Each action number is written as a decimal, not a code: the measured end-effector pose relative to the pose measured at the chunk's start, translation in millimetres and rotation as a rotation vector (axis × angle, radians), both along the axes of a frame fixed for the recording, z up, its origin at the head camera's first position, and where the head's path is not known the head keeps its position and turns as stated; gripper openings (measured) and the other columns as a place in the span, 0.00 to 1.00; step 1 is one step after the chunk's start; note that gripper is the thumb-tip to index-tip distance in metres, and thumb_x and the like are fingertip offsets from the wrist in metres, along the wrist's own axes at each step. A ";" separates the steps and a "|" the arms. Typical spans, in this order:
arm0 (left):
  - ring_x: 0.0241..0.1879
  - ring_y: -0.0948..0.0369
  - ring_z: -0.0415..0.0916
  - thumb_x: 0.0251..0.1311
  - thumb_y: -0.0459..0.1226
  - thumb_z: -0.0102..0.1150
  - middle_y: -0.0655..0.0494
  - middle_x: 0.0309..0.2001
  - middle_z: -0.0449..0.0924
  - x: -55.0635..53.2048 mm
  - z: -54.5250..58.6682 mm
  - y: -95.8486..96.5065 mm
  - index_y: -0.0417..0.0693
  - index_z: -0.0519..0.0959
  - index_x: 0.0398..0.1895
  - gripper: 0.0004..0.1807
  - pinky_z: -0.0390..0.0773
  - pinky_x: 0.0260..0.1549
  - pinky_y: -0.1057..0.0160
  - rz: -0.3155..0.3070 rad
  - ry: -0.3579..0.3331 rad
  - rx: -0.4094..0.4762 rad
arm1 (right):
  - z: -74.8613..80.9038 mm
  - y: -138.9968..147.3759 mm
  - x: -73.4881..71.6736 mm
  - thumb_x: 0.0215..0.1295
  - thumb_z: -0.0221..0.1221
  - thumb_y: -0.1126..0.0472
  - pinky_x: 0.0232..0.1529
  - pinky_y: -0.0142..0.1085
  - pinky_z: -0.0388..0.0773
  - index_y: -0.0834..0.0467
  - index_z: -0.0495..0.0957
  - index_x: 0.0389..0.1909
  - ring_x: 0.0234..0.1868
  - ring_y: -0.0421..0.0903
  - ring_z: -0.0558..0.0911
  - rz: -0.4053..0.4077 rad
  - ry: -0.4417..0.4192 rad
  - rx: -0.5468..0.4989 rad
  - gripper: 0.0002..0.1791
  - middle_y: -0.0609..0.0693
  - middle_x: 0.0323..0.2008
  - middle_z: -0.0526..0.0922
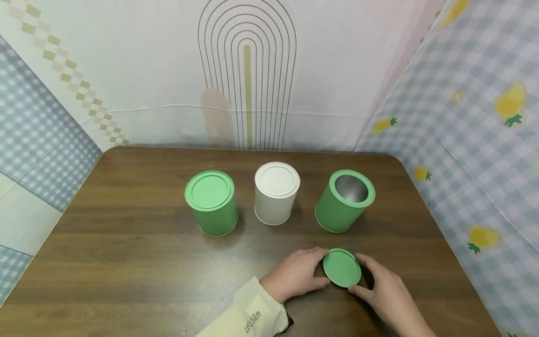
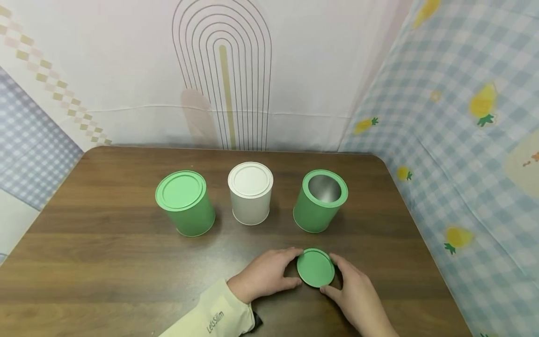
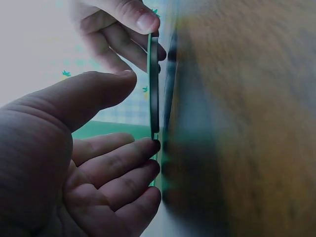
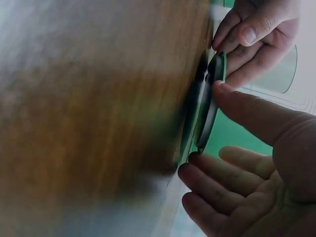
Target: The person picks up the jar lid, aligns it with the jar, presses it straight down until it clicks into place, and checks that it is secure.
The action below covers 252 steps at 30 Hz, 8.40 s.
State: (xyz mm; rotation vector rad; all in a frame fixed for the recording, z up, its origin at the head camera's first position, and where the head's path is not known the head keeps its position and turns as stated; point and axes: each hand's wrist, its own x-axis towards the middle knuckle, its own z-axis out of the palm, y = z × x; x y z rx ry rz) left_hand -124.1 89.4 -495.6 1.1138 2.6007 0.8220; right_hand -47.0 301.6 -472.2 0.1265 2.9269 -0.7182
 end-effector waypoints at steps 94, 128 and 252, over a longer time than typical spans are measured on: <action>0.58 0.59 0.79 0.57 0.41 0.73 0.50 0.60 0.80 -17.8 48.7 -2.0 0.40 0.74 0.66 0.34 0.78 0.56 0.65 0.112 0.296 0.425 | 63.3 -12.6 -12.2 0.45 0.79 0.61 0.46 0.61 0.77 0.59 0.76 0.64 0.53 0.62 0.82 -0.039 0.508 -0.038 0.41 0.60 0.54 0.84; 0.54 0.59 0.81 0.65 0.46 0.65 0.53 0.66 0.75 -47.1 78.2 8.6 0.45 0.69 0.70 0.34 0.81 0.49 0.62 0.086 0.271 0.242 | 76.2 -1.1 -42.2 0.49 0.77 0.61 0.44 0.60 0.78 0.60 0.77 0.62 0.53 0.63 0.82 -0.034 0.548 -0.059 0.37 0.62 0.53 0.84; 0.60 0.58 0.76 0.71 0.45 0.55 0.53 0.66 0.73 -102.3 75.2 41.2 0.45 0.66 0.72 0.30 0.75 0.59 0.61 0.166 0.126 0.172 | 81.5 9.1 -101.6 0.66 0.67 0.55 0.54 0.63 0.73 0.64 0.72 0.66 0.60 0.64 0.75 -0.044 0.382 -0.062 0.31 0.64 0.62 0.76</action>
